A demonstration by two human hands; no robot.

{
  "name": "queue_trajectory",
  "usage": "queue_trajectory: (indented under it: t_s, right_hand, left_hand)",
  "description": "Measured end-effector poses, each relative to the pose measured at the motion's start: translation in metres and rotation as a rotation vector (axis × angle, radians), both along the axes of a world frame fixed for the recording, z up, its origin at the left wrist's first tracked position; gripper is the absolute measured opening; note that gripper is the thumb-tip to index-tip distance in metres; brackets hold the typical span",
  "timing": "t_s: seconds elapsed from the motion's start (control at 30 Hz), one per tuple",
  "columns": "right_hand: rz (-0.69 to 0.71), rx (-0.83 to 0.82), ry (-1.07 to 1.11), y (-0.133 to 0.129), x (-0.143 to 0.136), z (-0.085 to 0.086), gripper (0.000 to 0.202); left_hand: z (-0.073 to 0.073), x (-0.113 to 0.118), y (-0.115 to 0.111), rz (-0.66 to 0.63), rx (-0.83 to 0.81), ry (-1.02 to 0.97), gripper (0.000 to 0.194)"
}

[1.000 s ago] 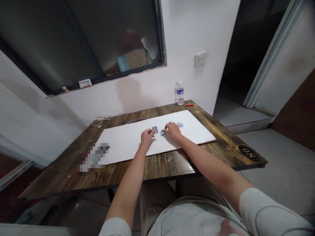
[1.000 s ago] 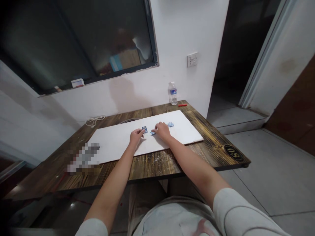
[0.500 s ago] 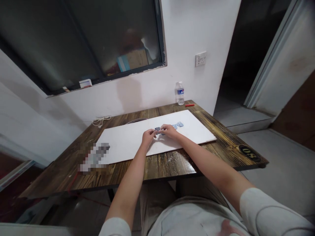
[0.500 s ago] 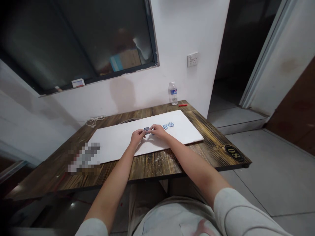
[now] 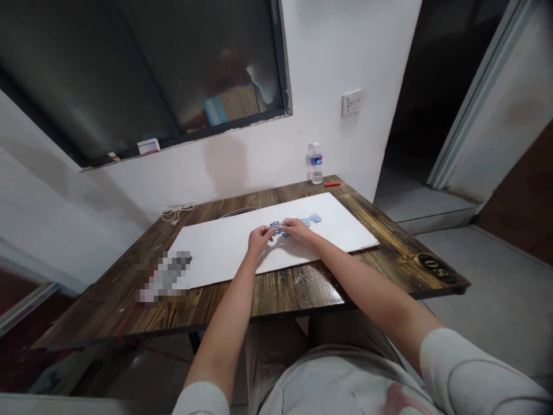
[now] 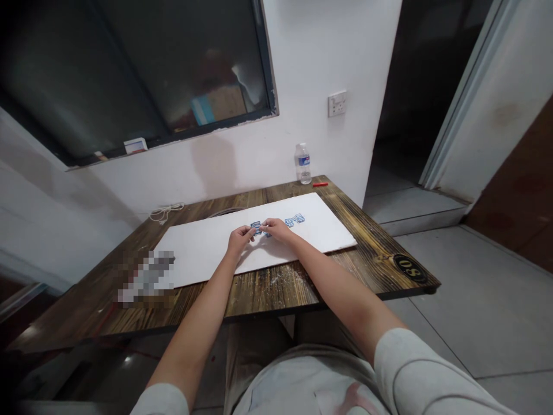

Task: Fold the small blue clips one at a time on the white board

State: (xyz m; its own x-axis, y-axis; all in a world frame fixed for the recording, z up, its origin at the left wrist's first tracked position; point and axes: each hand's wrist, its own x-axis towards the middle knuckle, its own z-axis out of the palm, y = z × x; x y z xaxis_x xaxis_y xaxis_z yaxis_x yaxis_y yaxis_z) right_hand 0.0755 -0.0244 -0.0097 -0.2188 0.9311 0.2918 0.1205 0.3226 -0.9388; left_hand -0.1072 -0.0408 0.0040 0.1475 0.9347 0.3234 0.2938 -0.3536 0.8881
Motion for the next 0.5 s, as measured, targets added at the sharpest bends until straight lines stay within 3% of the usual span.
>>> queue_trajectory:
  t_s: [0.1,0.3,0.5]
  right_hand:
    - [-0.013,0.007,-0.015,0.002,0.000,-0.001,0.030]
    - [-0.173,0.155,-0.181,0.001,0.001,0.004,0.019]
    - [-0.394,0.139,-0.572,-0.005,0.010,0.008,0.026]
  left_hand:
    - [0.000,0.001,0.000,0.011,0.002,-0.002,0.032]
    - [0.000,0.002,0.000,0.068,-0.009,-0.010,0.032]
    - [0.001,0.001,0.000,0.178,-0.024,-0.016,0.030]
